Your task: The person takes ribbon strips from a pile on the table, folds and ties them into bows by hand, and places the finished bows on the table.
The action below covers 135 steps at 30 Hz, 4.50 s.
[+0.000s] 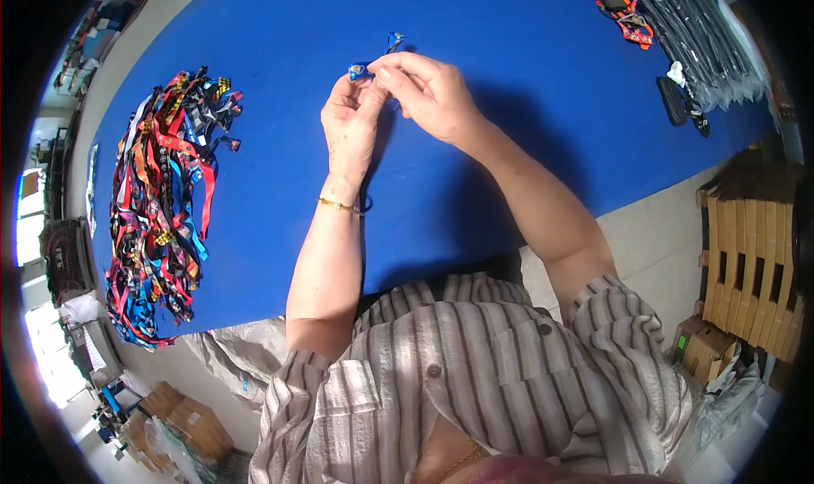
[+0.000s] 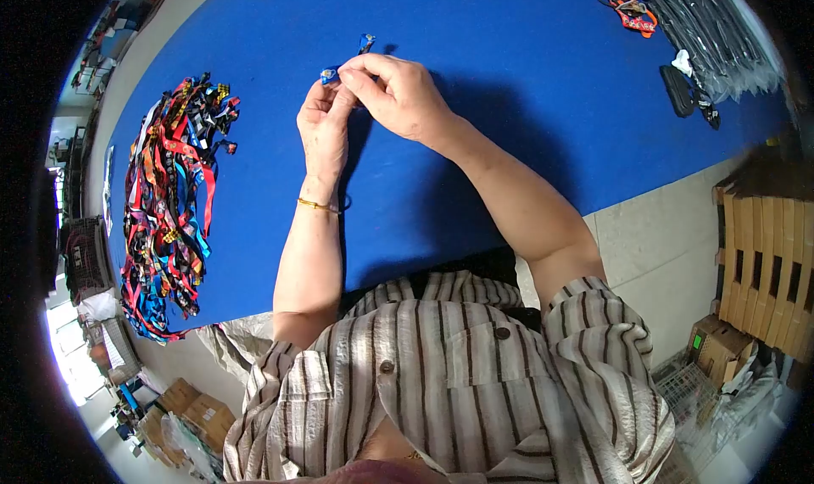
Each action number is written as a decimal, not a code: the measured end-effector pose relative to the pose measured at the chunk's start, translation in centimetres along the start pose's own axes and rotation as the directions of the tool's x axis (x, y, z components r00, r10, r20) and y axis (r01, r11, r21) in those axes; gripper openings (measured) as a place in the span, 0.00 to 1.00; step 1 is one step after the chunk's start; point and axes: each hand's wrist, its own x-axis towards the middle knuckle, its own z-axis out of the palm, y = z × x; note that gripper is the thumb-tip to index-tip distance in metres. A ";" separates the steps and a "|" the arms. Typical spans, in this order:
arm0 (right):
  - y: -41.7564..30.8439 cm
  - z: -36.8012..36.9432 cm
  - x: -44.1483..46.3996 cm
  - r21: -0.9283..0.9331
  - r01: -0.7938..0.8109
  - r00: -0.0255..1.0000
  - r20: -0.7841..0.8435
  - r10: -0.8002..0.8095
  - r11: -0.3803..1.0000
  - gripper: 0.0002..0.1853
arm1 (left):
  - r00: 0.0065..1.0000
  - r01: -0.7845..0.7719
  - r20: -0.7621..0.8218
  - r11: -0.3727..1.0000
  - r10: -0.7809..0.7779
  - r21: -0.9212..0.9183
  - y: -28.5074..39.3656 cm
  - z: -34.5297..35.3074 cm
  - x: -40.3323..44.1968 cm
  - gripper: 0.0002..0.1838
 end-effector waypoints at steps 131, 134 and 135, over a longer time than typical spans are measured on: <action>5.6 -1.8 7.7 -0.526 -0.024 0.923 0.315 0.221 0.850 0.12 | 0.844 -0.497 0.490 -0.029 0.219 0.867 -0.5 2.9 -2.2 0.27; 6.5 -1.5 7.3 -0.516 0.003 0.943 0.286 0.168 0.857 0.12 | 0.843 -0.502 0.501 -0.046 0.197 0.863 -0.4 2.9 -2.2 0.28; 6.7 -1.4 7.1 -0.507 0.002 0.949 0.273 0.158 0.862 0.12 | 0.842 -0.505 0.506 -0.056 0.188 0.861 -0.3 3.0 -2.2 0.28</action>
